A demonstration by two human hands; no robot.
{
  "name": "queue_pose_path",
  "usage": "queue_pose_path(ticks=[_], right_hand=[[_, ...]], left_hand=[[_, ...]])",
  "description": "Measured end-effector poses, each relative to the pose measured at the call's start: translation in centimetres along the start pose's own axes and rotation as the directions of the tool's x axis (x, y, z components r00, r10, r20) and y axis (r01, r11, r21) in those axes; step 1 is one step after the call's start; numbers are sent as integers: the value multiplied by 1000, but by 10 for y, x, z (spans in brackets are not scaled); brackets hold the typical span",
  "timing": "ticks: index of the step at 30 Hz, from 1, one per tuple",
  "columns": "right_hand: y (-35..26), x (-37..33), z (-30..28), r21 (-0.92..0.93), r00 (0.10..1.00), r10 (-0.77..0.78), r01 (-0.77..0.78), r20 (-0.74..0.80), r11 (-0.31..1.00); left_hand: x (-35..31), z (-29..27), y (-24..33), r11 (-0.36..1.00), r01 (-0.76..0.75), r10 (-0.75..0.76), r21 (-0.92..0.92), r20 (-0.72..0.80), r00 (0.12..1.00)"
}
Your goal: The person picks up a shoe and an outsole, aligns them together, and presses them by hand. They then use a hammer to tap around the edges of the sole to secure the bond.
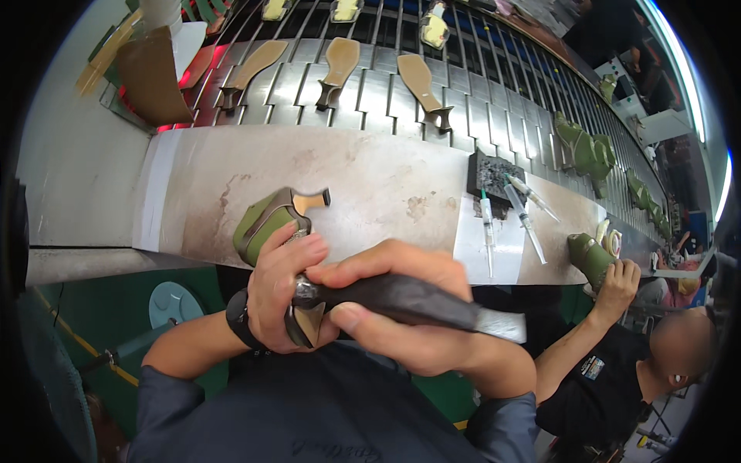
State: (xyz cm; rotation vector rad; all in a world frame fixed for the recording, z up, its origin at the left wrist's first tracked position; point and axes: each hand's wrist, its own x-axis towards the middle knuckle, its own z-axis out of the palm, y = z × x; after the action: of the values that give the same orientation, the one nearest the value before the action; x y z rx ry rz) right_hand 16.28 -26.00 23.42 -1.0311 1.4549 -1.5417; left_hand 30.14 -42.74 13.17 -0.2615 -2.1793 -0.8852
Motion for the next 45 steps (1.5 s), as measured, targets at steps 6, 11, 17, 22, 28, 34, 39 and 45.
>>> queue_pose_path(ticks=[6,11,17,22,28,34,39,45], right_hand=[[109,-8,32,356,834,333,-178,-441,917],[139,-7,47,576,772,463,-156,-436,803],[143,21,53,636,825,437,-128,-357,761],[134,44,39,530,906,306,-114,-291,841],[123,65,24,314,967,163,-95,-198,945],[107,76,14,18,998,48,-48,-46,999],[96,79,16,-324,980,-157,189,123,927],[89,60,38,-391,951,-239,299,194,871]], left_hand=[[-73,8,-55,857,146,-100,494,-118,988],[-85,11,-63,824,157,-105,544,-126,986],[-88,13,-68,822,161,-94,547,-149,984],[-91,13,-69,823,187,-113,536,-169,979],[-93,11,-71,822,191,-119,536,-167,979],[-94,10,-72,823,202,-124,531,-180,976],[-95,7,-73,825,192,-116,531,-174,978],[-99,1,-76,819,162,-98,550,-145,985]])
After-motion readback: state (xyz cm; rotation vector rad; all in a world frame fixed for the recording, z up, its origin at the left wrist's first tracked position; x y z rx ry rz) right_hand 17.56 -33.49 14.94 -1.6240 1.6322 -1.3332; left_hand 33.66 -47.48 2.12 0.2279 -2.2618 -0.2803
